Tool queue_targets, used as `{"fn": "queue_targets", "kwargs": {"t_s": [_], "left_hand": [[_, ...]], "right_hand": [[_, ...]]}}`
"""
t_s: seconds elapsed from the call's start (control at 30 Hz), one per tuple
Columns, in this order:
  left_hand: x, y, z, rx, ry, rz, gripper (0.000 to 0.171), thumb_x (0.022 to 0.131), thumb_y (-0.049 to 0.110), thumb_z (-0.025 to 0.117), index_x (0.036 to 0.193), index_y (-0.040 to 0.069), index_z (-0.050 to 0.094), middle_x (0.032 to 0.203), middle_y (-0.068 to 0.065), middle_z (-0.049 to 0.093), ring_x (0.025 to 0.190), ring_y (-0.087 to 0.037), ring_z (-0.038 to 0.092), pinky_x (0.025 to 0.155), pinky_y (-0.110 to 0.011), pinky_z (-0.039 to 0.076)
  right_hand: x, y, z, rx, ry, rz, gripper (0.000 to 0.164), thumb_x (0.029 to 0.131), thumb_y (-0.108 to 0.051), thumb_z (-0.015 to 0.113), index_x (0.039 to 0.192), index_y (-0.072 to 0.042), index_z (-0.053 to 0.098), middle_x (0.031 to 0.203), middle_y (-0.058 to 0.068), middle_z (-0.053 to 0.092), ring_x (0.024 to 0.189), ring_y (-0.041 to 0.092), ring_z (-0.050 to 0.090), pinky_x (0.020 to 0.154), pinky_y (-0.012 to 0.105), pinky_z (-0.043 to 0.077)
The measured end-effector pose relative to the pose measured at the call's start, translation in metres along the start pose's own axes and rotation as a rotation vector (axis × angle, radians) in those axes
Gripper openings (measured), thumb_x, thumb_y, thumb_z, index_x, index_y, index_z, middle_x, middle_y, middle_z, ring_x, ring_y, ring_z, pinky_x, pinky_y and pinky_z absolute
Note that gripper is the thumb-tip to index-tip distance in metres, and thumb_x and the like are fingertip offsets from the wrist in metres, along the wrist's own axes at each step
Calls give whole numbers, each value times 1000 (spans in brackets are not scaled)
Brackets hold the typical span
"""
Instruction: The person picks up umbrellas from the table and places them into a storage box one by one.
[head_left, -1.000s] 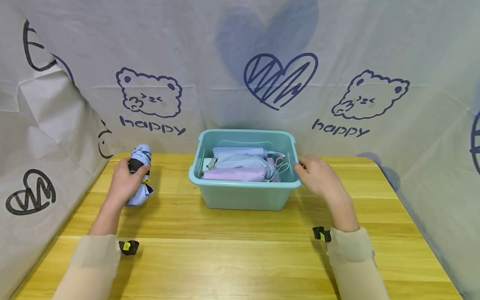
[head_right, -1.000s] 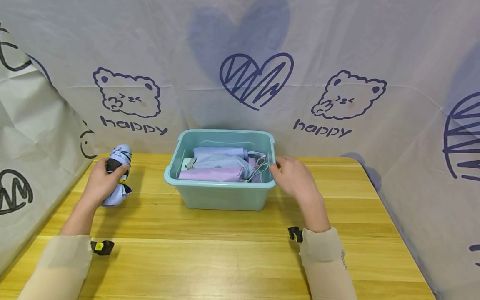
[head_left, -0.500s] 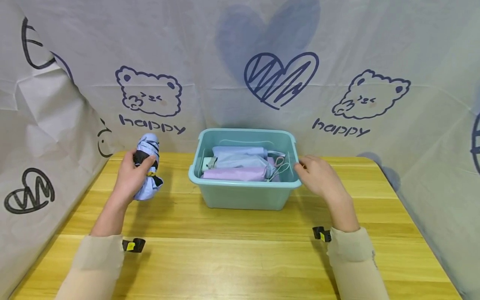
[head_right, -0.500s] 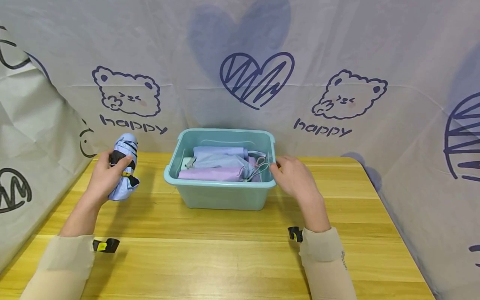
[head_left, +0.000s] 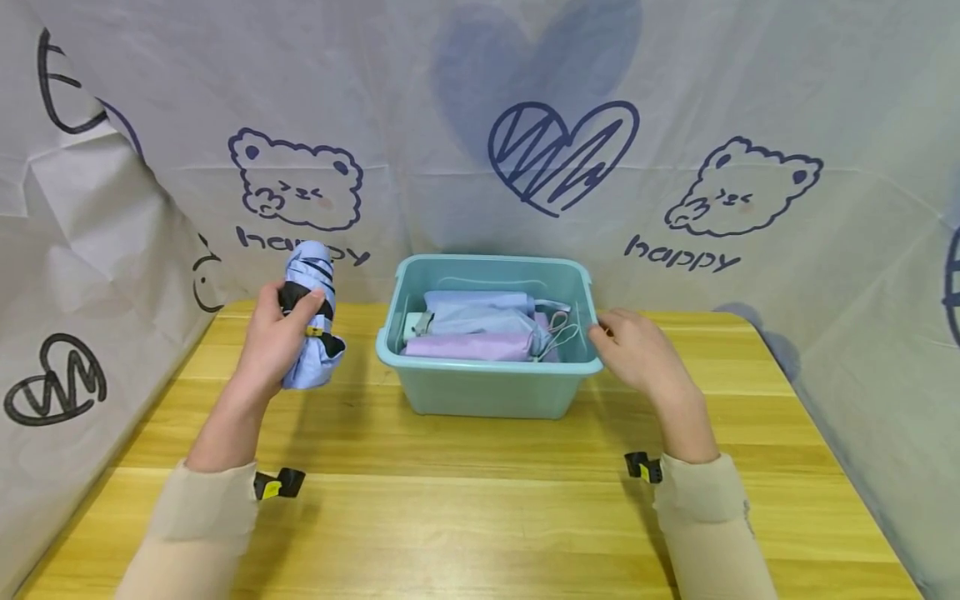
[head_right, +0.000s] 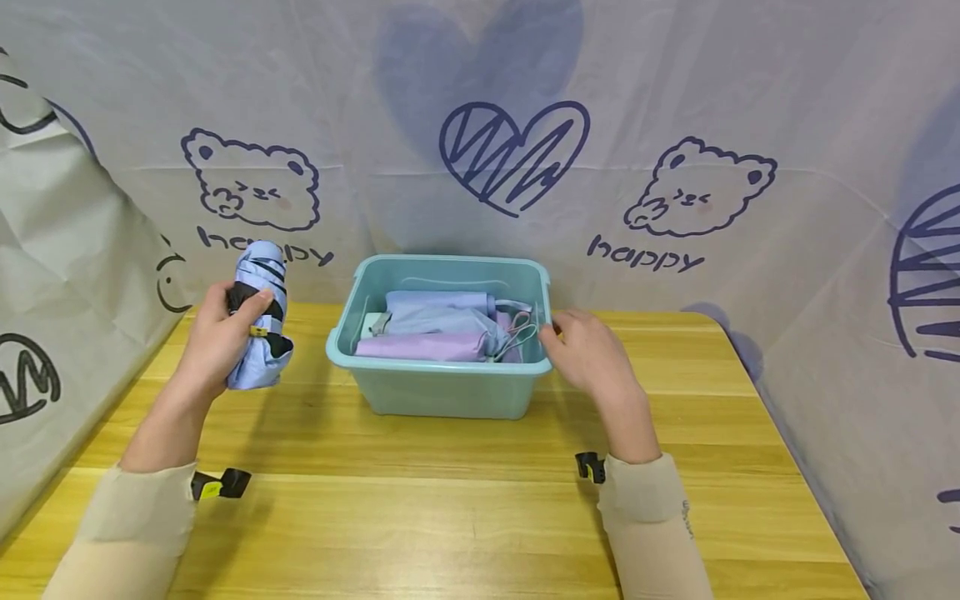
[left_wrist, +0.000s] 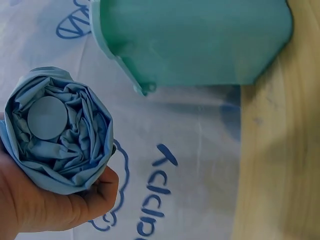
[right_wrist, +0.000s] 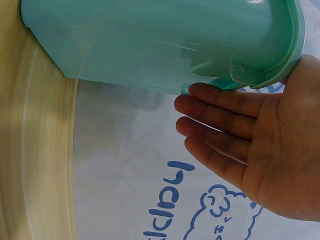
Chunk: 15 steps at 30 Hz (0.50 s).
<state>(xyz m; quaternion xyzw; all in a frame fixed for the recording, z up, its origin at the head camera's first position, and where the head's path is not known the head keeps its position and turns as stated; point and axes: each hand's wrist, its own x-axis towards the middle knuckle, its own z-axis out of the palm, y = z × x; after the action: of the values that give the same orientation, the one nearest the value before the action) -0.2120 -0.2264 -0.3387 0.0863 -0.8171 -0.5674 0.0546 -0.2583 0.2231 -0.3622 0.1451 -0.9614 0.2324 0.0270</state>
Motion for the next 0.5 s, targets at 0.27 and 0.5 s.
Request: {"fn": "queue_targets", "kwargs": {"t_s": [0.27, 0.5], "left_hand": [[-6, 21, 14, -28, -30, 39, 74, 106, 45, 50, 158, 2, 20, 134, -24, 45, 98, -21, 56, 76, -23, 53], [-8, 37, 31, -23, -59, 94, 70, 106, 42, 51, 156, 1, 23, 137, -26, 45, 104, -28, 55, 80, -25, 52]], "right_hand": [[-1, -2, -2, -3, -4, 5, 35, 106, -29, 43, 105, -4, 68, 104, 14, 65, 92, 32, 56, 81, 46, 47], [-1, -1, -3, 5, -11, 6, 36, 106, -28, 42, 109, -3, 68, 107, 15, 65, 94, 33, 56, 82, 47, 47]]}}
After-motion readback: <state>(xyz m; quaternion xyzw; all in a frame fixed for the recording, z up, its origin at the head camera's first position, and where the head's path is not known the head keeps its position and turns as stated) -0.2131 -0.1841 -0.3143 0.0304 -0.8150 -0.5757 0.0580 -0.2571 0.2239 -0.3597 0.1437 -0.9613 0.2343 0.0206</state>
